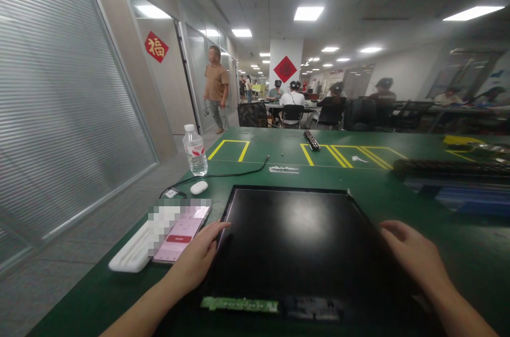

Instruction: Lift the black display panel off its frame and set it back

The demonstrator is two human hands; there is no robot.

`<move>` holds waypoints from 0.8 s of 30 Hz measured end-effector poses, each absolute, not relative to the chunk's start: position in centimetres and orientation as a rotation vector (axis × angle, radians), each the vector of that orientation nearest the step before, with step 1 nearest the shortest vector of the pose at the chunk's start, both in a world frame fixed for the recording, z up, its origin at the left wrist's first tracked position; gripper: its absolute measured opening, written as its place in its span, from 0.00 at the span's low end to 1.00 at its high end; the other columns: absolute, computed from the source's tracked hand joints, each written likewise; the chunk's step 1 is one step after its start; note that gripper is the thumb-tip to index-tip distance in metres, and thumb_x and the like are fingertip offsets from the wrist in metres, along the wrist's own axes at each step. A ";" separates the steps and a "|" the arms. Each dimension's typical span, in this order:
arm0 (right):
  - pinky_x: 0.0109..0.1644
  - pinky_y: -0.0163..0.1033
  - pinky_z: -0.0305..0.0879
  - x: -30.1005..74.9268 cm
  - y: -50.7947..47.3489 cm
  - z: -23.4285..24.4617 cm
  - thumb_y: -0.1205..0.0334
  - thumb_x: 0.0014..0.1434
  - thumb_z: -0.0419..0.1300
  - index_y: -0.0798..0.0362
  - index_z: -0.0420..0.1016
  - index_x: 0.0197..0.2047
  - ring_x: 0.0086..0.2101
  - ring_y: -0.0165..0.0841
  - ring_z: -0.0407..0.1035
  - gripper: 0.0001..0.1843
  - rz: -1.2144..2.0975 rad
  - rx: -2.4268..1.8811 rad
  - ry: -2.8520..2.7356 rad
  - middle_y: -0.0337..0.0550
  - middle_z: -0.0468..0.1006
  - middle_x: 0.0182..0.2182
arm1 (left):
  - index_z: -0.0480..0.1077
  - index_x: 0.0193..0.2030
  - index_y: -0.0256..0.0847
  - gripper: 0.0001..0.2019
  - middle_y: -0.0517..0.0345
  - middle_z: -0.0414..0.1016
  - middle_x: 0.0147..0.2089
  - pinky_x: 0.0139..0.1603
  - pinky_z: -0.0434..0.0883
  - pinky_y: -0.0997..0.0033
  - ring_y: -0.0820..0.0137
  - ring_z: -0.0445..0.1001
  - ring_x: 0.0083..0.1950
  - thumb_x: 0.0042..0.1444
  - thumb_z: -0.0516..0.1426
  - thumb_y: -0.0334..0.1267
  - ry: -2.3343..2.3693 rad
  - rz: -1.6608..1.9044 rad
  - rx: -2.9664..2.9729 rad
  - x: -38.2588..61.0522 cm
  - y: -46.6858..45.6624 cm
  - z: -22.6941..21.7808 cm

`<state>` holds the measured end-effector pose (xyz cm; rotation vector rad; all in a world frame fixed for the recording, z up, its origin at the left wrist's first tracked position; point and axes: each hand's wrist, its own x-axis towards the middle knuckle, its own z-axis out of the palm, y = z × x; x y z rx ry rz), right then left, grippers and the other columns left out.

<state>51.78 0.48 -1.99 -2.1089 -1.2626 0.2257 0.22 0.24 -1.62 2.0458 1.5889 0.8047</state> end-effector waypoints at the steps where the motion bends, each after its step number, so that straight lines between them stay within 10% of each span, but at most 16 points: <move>1: 0.42 0.52 0.70 52.0 0.5 -2.2 0.39 0.50 0.55 0.45 0.84 0.36 0.36 0.49 0.78 0.24 0.225 -2.118 -1.269 0.49 0.85 0.36 | 0.78 0.63 0.41 0.26 0.45 0.79 0.68 0.75 0.63 0.43 0.52 0.72 0.72 0.61 0.51 0.32 1.579 0.823 2.016 0.2 0.2 -1.5; 12: 0.41 0.52 0.71 52.6 0.8 -3.6 0.37 0.46 0.57 0.42 0.85 0.37 0.36 0.50 0.79 0.25 0.368 -2.090 -1.285 0.45 0.86 0.34 | 0.77 0.61 0.43 0.25 0.46 0.77 0.70 0.75 0.64 0.49 0.51 0.69 0.74 0.57 0.62 0.42 1.339 1.149 1.378 1.5 -0.2 -0.2; 18: 0.39 0.50 0.72 52.9 0.7 -4.4 0.38 0.46 0.57 0.42 0.86 0.37 0.38 0.49 0.79 0.25 0.364 -2.063 -1.250 0.46 0.86 0.37 | 0.74 0.66 0.48 0.34 0.48 0.81 0.65 0.58 0.80 0.49 0.47 0.84 0.59 0.50 0.69 0.49 1.308 1.122 1.037 1.6 -0.2 -2.0; 24: 0.39 0.47 0.72 52.9 0.7 -4.9 0.40 0.48 0.58 0.42 0.86 0.36 0.39 0.47 0.79 0.22 0.347 -2.010 -1.255 0.45 0.86 0.37 | 0.79 0.57 0.45 0.32 0.46 0.74 0.72 0.68 0.73 0.49 0.44 0.70 0.73 0.43 0.73 0.49 1.382 1.297 0.985 1.2 0.2 -2.2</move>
